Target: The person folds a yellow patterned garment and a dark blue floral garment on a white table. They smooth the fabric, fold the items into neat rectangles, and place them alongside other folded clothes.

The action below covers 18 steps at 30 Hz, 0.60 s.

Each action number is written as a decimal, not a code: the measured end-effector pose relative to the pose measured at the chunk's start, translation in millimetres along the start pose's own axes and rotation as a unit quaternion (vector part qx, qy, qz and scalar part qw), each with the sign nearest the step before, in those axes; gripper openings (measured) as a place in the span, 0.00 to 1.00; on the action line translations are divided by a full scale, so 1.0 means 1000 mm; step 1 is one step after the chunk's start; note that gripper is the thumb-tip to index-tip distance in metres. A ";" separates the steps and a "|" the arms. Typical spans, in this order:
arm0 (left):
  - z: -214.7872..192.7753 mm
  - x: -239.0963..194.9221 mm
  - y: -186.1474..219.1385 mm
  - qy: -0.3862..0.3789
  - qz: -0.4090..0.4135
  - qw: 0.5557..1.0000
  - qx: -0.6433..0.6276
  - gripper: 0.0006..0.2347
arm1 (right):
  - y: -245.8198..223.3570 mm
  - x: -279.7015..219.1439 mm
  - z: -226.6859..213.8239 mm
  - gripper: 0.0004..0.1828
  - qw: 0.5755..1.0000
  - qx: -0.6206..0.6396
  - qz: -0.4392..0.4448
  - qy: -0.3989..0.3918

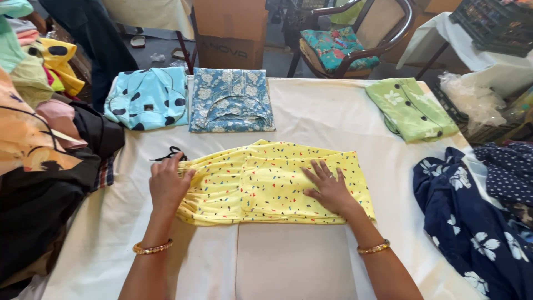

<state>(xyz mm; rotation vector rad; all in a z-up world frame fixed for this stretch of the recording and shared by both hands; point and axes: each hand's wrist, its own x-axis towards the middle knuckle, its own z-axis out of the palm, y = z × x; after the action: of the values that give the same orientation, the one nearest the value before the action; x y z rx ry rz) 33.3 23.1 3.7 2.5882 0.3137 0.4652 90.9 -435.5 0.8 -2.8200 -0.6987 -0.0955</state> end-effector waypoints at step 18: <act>-0.007 -0.005 0.001 0.012 -0.038 0.999 -0.024 0.22 | -0.125 -0.010 -0.037 0.39 0.986 0.009 -0.123 -0.113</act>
<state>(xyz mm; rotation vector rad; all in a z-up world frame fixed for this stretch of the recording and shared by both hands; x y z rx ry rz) 26.4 24.0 9.1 2.5152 0.4025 0.4727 23.9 -341.9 61.8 -2.7398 -1.0911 0.1913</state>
